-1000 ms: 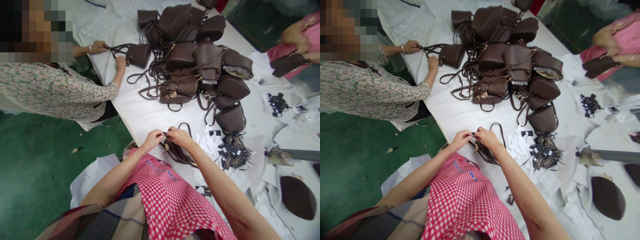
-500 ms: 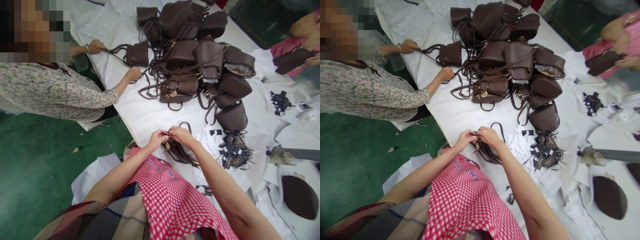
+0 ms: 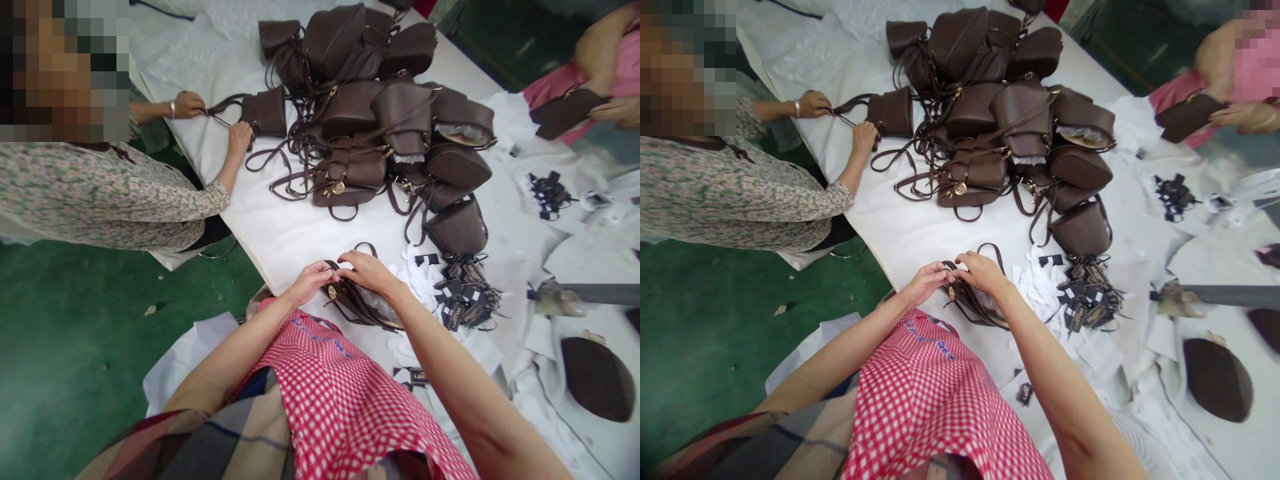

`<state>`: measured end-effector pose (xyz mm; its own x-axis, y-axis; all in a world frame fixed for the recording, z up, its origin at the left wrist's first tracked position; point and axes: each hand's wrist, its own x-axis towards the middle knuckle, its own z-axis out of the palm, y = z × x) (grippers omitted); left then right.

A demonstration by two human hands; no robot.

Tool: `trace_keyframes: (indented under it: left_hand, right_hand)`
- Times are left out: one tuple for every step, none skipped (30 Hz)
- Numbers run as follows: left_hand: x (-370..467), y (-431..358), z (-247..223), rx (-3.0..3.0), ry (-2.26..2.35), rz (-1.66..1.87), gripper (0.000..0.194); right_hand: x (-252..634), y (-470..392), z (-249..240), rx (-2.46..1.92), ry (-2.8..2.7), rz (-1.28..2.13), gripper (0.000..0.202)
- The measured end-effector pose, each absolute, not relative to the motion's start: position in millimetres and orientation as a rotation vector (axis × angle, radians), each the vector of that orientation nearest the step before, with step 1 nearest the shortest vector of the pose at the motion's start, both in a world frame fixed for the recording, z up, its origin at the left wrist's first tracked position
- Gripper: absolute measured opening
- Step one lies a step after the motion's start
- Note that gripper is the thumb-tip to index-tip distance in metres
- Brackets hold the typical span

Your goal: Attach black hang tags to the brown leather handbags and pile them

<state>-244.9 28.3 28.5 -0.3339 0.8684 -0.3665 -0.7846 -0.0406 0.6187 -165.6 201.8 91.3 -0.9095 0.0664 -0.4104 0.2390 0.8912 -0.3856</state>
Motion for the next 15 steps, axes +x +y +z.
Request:
trace_keyframes:
  left_hand:
    - [-245.2,29.0,30.8,0.093,0.858,1.691,0.029]
    - [-245.7,29.6,32.5,0.063,0.824,1.699,0.028]
    - [-246.4,29.9,33.5,0.035,0.801,1.708,0.026]
    - [-247.1,29.9,33.7,0.014,0.784,1.714,0.025]
    - [-247.7,29.8,33.3,0.001,0.769,1.711,0.023]
    - [-248.0,29.6,32.2,-0.002,0.752,1.701,0.022]
    - [-247.9,29.5,30.7,0.000,0.740,1.688,0.021]
    - [-247.3,29.7,29.0,0.008,0.734,1.671,0.019]
    - [-246.2,30.1,27.3,0.017,0.740,1.655,0.019]
    - [-244.7,30.7,25.5,0.026,0.756,1.643,0.019]
    - [-243.0,31.5,23.9,0.027,0.780,1.637,0.020]
    - [-241.2,32.3,22.4,0.022,0.808,1.637,0.022]
    - [-239.6,33.0,21.2,0.012,0.834,1.638,0.025]
    - [-238.3,33.4,20.2,-0.003,0.853,1.641,0.029]
    - [-237.5,33.6,19.4,-0.018,0.865,1.644,0.033]
  right_hand:
    - [-159.7,204.9,95.6,0.214,2.673,-0.661,0.035]
    - [-153.3,208.4,100.7,0.205,2.671,-0.702,0.040]
    - [-146.8,212.0,106.3,0.200,2.662,-0.735,0.044]
    - [-140.9,215.4,112.1,0.201,2.650,-0.768,0.048]
    - [-135.8,218.2,117.9,0.208,2.638,-0.812,0.049]
    - [-131.9,220.1,123.3,0.220,2.628,-0.878,0.047]
    - [-129.2,220.7,128.0,0.238,2.615,-0.972,0.043]
    - [-127.8,219.9,131.9,0.271,2.591,-1.088,0.038]
    - [-127.5,217.4,134.7,0.329,2.547,-1.219,0.033]
    - [-128.0,213.5,136.5,0.404,2.478,-1.358,0.028]
    - [-129.0,208.4,137.1,0.491,2.383,-1.501,0.026]
    - [-130.2,202.5,136.6,0.577,2.269,-1.650,0.027]
    - [-131.4,196.1,135.2,0.646,2.146,-1.801,0.030]
    - [-132.5,189.8,132.8,0.694,2.029,-1.948,0.035]
    - [-133.4,183.9,129.5,0.721,1.930,-2.077,0.040]
